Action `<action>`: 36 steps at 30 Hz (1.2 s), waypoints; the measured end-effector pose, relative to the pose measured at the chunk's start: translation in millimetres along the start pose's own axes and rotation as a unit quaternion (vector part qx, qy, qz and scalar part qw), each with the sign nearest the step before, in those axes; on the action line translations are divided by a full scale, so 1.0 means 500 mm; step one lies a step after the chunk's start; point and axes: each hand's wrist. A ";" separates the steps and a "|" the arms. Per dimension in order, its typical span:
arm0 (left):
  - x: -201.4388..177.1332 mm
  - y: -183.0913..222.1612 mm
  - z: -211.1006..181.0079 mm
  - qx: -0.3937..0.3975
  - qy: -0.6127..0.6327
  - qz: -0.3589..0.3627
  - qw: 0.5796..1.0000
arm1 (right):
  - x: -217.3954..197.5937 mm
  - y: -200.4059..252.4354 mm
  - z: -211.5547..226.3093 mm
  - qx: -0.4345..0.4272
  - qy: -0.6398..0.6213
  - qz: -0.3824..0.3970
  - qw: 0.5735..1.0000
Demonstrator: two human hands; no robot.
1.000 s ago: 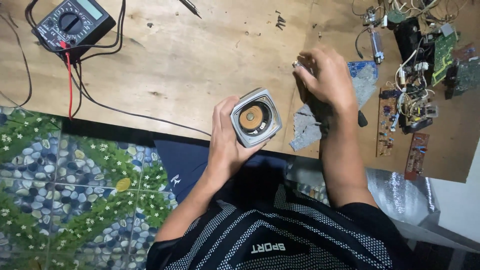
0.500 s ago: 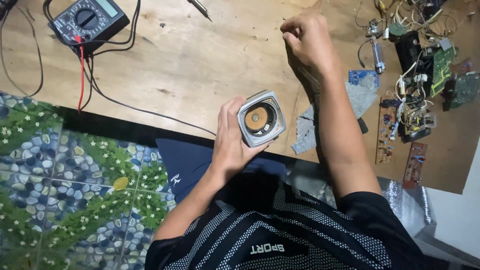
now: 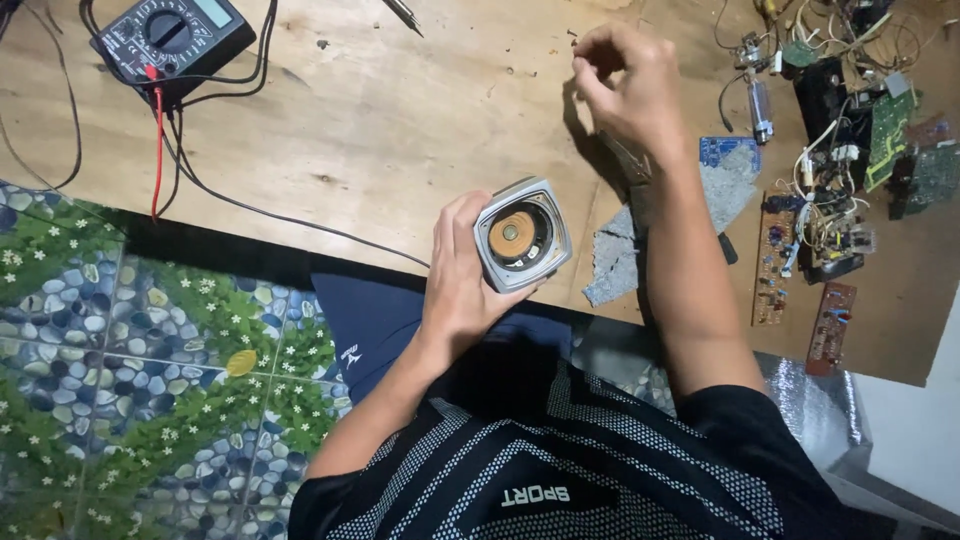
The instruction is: Reassembling a small speaker by placing the driver into the housing and securing it with screws.
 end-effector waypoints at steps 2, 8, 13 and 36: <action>0.002 0.000 0.005 -0.002 -0.003 0.002 1.000 | -0.022 0.013 0.048 -0.021 -0.062 0.000 0.998; -0.001 -0.010 -0.003 -0.031 0.021 0.009 0.999 | -0.048 0.079 0.165 -0.024 -0.214 0.026 0.976; -0.003 -0.013 -0.005 -0.062 0.041 0.017 0.997 | -0.037 0.113 0.205 -0.034 -0.231 0.012 0.972; -0.012 -0.022 -0.017 -0.070 0.043 0.016 0.997 | -0.045 0.129 0.220 -0.128 -0.087 -0.007 0.988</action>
Point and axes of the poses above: each hand's wrist, its own y-axis away from the middle knuckle, its own x-axis out of the palm, z = x × y, and after that the axes turned 2 degrees about -z, right-handed
